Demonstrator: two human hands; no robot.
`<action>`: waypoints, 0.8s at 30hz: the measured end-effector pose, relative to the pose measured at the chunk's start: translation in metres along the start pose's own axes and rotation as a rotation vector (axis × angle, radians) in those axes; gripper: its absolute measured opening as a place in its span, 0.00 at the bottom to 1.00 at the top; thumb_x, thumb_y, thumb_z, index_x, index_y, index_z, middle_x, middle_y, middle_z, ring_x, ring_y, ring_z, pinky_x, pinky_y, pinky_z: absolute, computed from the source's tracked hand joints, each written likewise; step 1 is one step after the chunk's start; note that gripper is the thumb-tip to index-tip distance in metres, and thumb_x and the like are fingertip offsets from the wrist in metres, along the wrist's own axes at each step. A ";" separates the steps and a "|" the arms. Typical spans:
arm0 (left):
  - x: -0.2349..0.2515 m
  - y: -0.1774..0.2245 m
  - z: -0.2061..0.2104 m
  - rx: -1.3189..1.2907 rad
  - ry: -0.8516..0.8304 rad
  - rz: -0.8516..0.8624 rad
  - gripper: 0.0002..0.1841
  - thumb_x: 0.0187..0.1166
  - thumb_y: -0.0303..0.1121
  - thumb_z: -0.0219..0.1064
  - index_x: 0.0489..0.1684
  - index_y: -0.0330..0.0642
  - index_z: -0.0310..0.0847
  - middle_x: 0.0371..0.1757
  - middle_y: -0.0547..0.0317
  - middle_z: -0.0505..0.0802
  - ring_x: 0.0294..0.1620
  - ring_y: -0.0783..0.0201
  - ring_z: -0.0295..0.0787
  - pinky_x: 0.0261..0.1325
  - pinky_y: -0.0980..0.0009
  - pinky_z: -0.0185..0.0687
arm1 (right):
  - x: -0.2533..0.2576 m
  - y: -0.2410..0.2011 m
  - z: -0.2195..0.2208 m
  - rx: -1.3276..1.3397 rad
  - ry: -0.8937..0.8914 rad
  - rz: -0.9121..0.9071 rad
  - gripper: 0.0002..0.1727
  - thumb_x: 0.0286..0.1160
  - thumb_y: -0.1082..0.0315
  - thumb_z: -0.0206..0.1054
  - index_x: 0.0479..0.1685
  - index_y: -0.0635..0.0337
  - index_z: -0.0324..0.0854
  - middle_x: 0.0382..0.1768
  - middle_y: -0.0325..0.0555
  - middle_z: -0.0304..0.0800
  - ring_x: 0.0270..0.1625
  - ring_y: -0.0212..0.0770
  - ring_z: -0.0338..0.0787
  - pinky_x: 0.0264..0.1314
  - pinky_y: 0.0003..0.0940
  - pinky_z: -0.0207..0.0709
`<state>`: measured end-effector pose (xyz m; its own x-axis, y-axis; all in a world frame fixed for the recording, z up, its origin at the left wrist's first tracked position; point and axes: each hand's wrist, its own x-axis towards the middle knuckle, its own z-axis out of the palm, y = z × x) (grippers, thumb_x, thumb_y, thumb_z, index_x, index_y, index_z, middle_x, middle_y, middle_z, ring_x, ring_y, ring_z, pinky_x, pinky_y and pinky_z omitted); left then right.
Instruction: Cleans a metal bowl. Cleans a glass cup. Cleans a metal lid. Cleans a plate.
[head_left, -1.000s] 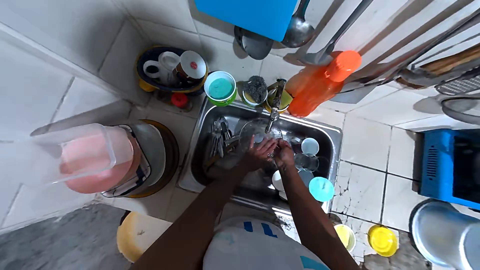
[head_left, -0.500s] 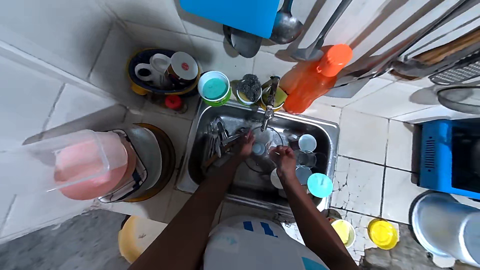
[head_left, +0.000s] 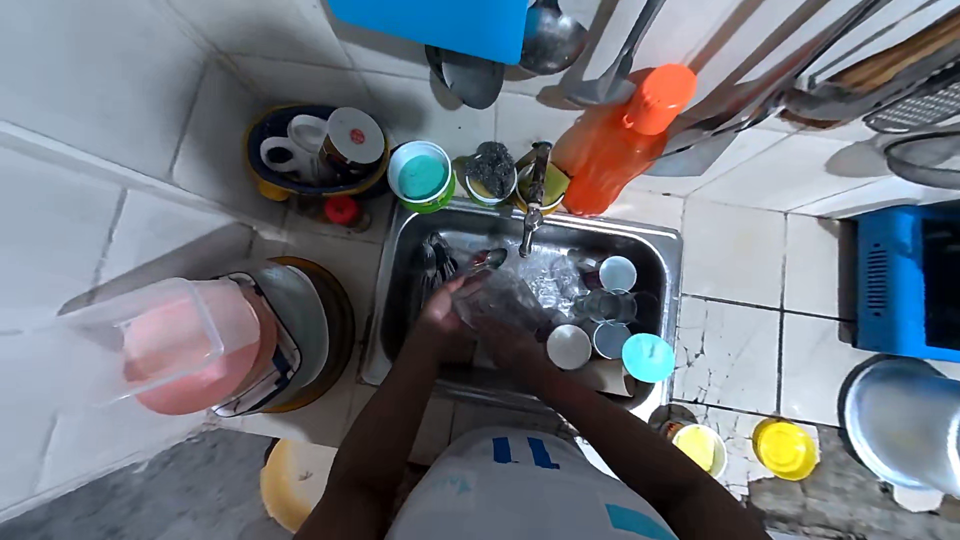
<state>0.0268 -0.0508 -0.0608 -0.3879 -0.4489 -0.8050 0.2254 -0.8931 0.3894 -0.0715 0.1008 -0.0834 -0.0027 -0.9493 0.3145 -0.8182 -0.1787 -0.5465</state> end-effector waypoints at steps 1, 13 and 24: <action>0.006 0.002 -0.015 -0.035 -0.021 -0.029 0.23 0.96 0.43 0.38 0.80 0.47 0.67 0.57 0.50 0.92 0.49 0.58 0.93 0.52 0.62 0.89 | -0.002 0.008 0.004 -0.013 -0.115 -0.080 0.20 0.81 0.77 0.59 0.70 0.67 0.84 0.67 0.56 0.91 0.69 0.53 0.91 0.71 0.45 0.84; 0.080 -0.048 -0.042 0.056 -0.370 0.078 0.27 0.94 0.48 0.49 0.86 0.44 0.59 0.70 0.44 0.86 0.66 0.49 0.87 0.65 0.49 0.86 | 0.064 0.127 0.005 -0.402 -0.382 0.536 0.49 0.84 0.37 0.53 0.96 0.61 0.44 0.97 0.55 0.38 0.98 0.64 0.30 0.90 0.76 0.17; 0.078 -0.034 -0.041 0.098 -0.318 0.176 0.28 0.94 0.51 0.47 0.90 0.53 0.52 0.70 0.49 0.87 0.64 0.53 0.88 0.64 0.53 0.87 | 0.025 0.121 0.002 -0.094 -0.664 0.055 0.37 0.87 0.39 0.54 0.94 0.41 0.58 0.95 0.41 0.54 0.97 0.51 0.48 0.97 0.65 0.31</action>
<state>0.0254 -0.0544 -0.1551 -0.6126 -0.5690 -0.5486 0.2330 -0.7933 0.5626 -0.1694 0.0548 -0.1438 0.2835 -0.9196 -0.2721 -0.8737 -0.1307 -0.4686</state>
